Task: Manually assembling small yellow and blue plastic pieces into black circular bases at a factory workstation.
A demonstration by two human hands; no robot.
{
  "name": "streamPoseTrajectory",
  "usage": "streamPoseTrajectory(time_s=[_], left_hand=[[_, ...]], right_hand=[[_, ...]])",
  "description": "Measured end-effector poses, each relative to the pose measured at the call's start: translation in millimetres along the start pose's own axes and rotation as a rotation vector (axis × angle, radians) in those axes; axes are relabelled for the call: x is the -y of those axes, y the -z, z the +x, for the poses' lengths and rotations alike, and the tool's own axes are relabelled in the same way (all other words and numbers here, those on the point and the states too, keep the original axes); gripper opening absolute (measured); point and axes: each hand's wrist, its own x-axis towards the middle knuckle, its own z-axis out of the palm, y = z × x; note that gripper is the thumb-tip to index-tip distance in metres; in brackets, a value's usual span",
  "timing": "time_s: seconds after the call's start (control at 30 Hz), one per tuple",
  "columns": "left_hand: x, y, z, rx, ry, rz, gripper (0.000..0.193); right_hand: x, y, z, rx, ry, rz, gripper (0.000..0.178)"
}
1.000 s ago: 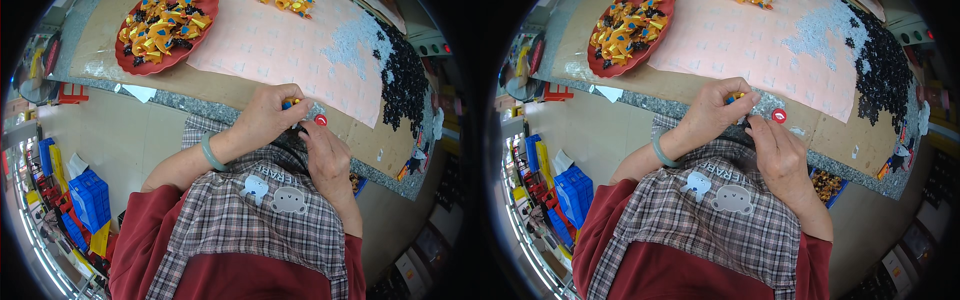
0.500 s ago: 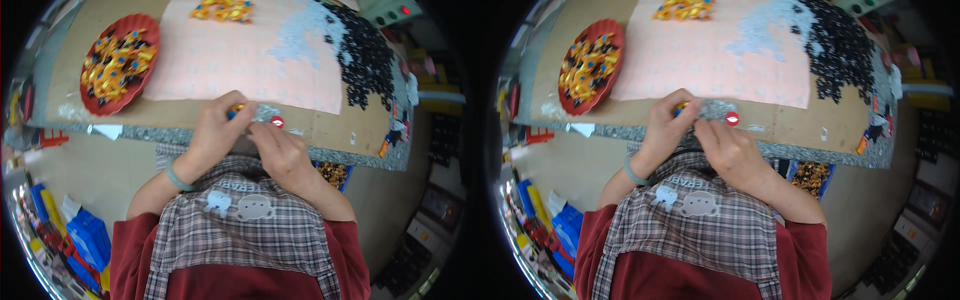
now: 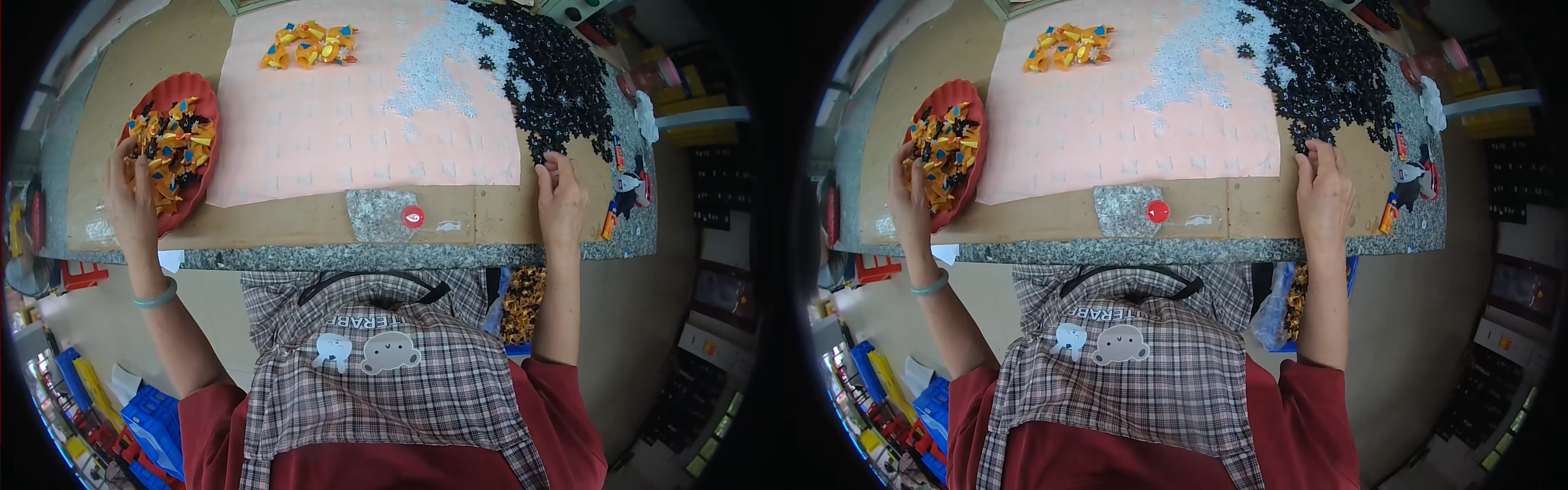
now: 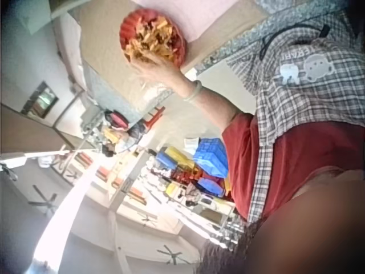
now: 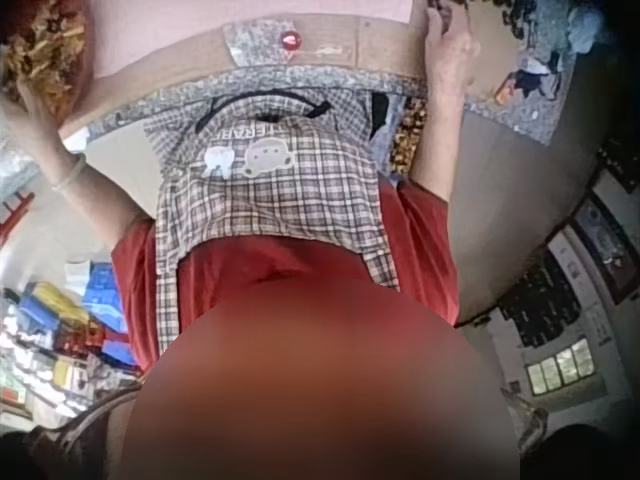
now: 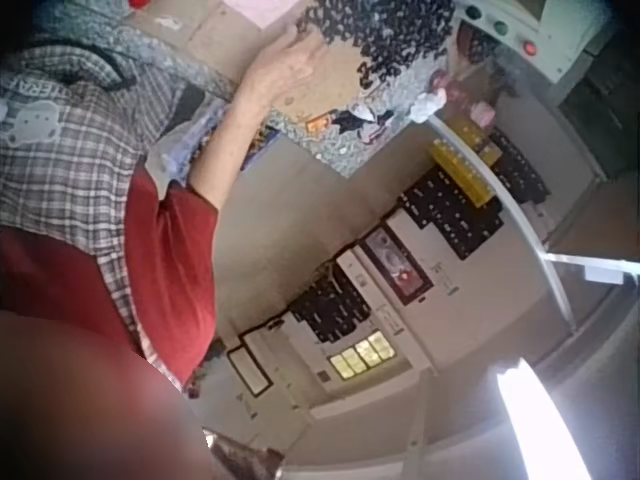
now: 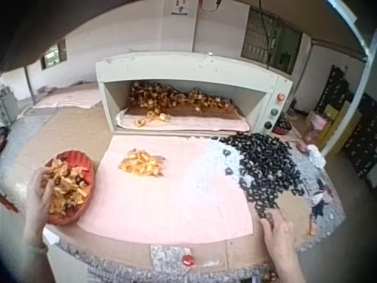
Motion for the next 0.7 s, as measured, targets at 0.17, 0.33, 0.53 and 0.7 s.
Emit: streamPoseTrajectory(time_s=[0.17, 0.33, 0.53, 0.7], left_hand=[[-10, -11, 2, -0.123, -0.128, 0.276, 0.033], [-54, -18, -1, -0.197, -0.253, 0.285, 0.032], [-106, -48, -9, -0.046, -0.387, 0.031, 0.032], [-122, -77, -7, 0.102, -0.438, -0.057, 0.028]], right_hand=[[-1, -10, 5, 0.008, 0.003, -0.112, 0.017], [-25, -3, 7, 0.103, 0.068, 0.068, 0.023], [-38, 10, 3, 0.201, 0.07, 0.467, 0.024], [-31, 18, -1, 0.167, -0.004, 0.24, 0.019]])
